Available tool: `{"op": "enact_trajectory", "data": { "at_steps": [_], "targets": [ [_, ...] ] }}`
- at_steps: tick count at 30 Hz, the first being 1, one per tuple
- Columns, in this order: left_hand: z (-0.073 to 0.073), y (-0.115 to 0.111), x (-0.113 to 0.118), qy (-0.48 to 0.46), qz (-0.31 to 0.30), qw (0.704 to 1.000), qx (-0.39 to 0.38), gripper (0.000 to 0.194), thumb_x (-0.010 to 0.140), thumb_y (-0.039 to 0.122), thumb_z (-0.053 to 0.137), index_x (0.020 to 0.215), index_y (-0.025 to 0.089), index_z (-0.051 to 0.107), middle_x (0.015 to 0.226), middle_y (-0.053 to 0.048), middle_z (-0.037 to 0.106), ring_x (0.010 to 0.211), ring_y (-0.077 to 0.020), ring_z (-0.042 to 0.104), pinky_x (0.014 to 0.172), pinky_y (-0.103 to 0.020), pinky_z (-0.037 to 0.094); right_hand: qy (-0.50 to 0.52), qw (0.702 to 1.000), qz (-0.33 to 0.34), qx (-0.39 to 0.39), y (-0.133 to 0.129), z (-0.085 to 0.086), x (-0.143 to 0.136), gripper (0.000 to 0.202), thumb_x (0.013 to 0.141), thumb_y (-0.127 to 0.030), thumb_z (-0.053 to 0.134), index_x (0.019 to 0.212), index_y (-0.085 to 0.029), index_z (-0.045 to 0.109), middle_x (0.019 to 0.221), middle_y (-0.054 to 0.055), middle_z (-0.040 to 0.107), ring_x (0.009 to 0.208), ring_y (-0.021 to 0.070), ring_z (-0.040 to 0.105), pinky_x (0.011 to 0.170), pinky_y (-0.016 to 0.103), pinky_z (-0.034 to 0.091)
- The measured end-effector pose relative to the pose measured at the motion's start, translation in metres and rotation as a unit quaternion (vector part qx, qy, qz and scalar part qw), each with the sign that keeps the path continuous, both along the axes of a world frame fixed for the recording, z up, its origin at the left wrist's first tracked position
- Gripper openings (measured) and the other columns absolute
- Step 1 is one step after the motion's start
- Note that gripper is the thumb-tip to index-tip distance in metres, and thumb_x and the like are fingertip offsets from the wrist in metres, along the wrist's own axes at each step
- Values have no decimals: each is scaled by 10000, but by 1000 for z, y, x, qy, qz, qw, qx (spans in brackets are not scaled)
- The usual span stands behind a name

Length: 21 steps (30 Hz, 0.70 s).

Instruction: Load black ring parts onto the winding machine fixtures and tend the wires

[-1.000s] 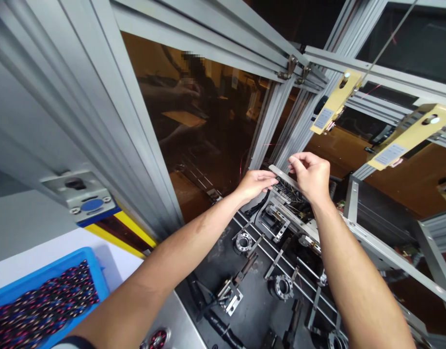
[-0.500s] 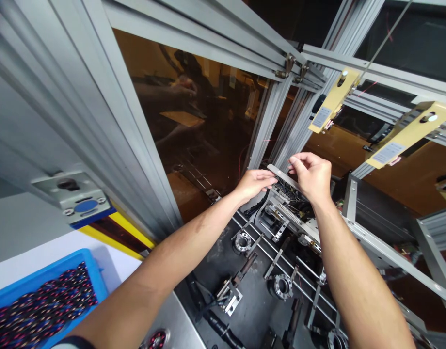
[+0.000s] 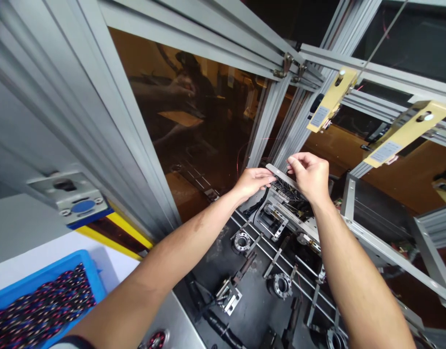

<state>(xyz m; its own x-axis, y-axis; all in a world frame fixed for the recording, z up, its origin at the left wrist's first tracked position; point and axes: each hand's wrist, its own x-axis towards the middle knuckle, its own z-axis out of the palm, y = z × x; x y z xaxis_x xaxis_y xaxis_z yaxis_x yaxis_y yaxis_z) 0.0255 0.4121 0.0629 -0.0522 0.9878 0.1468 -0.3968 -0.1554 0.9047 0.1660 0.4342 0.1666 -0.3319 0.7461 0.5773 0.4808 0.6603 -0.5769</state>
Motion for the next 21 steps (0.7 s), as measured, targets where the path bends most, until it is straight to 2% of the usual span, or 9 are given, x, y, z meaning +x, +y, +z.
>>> {"op": "enact_trajectory", "data": {
  "at_steps": [7, 12, 14, 16, 18, 19, 21],
  "targets": [
    [3, 2, 1, -4, -22, 1000, 0, 202, 831, 87, 663, 1026, 33, 655, 890, -74, 669, 636, -48, 557, 540, -153, 392, -125, 992, 2, 24, 2, -2, 1, 221, 806, -319, 640, 811, -107, 703, 711, 55, 660, 588, 129, 572, 565, 243, 428],
    [6, 6, 7, 2, -27, 1000, -1, 128, 859, 112, 636, 957, 32, 653, 788, -54, 641, 622, -53, 554, 547, -161, 402, -194, 980, 25, 23, 3, -1, -5, 142, 778, -246, 651, 740, -118, 698, 782, 47, 675, 715, 139, 600, 720, 259, 446],
    [6, 9, 10, 12, -23, 1000, -5, 132, 882, 142, 613, 950, 36, 652, 789, -61, 648, 617, -51, 553, 556, -162, 405, -207, 978, 15, 7, 4, -1, -7, 125, 780, -227, 647, 741, -119, 697, 795, 39, 677, 734, 132, 605, 747, 252, 447],
    [4, 5, 8, 36, -26, 999, -12, 117, 872, 134, 611, 922, 39, 657, 775, -71, 661, 610, -56, 558, 581, -172, 424, -213, 977, -17, -18, 3, 0, -6, 137, 786, -244, 652, 765, -119, 707, 774, 32, 678, 686, 123, 593, 698, 246, 442],
    [-1, -16, -4, 79, -50, 995, -21, 58, 815, 67, 618, 824, 39, 668, 697, -71, 654, 585, -81, 568, 599, -202, 446, -220, 973, -57, -42, -4, 3, -2, 176, 781, -294, 674, 795, -124, 719, 739, 28, 674, 622, 121, 565, 631, 250, 422],
    [-5, -35, -14, 108, -71, 991, -23, 66, 768, 17, 611, 752, 45, 670, 654, -67, 644, 573, -99, 574, 597, -218, 450, -222, 971, -76, -49, -10, 6, 1, 195, 770, -315, 689, 807, -127, 723, 733, 29, 673, 606, 126, 555, 615, 258, 412],
    [-13, -93, -40, 166, -127, 978, -16, 129, 721, -3, 593, 671, 73, 685, 638, -62, 651, 579, -130, 590, 594, -236, 443, -232, 965, -116, -41, -28, 13, 9, 213, 745, -331, 710, 831, -137, 731, 742, 36, 677, 619, 146, 561, 634, 284, 408]
  ]
}}
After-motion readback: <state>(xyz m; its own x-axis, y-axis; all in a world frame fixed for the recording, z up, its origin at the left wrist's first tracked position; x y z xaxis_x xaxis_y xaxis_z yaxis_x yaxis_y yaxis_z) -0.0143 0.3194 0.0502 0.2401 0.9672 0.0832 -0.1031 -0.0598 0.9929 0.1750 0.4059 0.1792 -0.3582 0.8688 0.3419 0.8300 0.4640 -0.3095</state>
